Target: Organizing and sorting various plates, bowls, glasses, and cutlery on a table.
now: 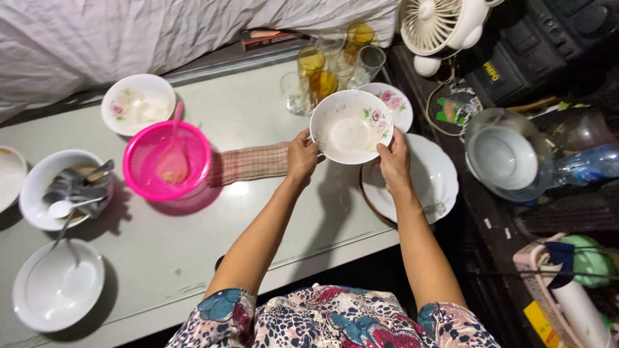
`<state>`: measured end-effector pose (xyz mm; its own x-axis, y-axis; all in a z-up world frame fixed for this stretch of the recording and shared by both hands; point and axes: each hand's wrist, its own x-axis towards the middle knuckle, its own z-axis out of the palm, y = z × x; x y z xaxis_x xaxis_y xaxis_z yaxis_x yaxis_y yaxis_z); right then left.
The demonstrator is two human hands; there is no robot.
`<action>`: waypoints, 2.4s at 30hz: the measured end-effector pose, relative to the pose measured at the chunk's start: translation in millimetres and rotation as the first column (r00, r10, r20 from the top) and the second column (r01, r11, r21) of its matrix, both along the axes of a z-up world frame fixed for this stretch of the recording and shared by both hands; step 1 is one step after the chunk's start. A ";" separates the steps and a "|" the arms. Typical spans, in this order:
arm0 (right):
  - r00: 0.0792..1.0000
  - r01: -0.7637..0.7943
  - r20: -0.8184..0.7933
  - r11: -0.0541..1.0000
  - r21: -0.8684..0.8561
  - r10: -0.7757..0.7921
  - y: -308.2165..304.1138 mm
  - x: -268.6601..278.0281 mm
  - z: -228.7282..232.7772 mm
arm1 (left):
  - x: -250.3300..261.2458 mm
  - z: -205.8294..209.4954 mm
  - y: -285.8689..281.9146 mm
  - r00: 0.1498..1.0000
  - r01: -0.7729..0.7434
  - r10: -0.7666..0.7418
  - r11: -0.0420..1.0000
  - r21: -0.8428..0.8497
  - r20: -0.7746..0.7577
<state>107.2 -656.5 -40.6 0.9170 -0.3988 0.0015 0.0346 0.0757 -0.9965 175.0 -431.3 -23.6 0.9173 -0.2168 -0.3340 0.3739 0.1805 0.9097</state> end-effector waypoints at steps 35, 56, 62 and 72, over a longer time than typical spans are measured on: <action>0.998 0.067 0.039 0.656 -0.752 -0.057 23.0 76.6 4.6 | 50.4 0.8 -1.4 0.928 -0.184 0.108 0.966 0.184 0.357; 0.885 -0.313 0.047 0.665 -0.678 0.464 403.0 161.7 45.5 | 90.8 -3.9 429.1 0.725 -0.537 0.508 0.840 -0.081 0.464; 0.893 -0.287 -0.028 0.519 -0.805 0.450 440.5 235.3 22.4 | 119.0 0.7 464.2 0.856 -0.465 0.466 0.883 -0.061 0.223; 0.871 -0.485 -0.312 0.573 -0.661 0.379 465.0 344.3 -52.8 | 186.2 -59.9 498.3 0.874 -0.480 0.464 0.871 -0.105 -0.141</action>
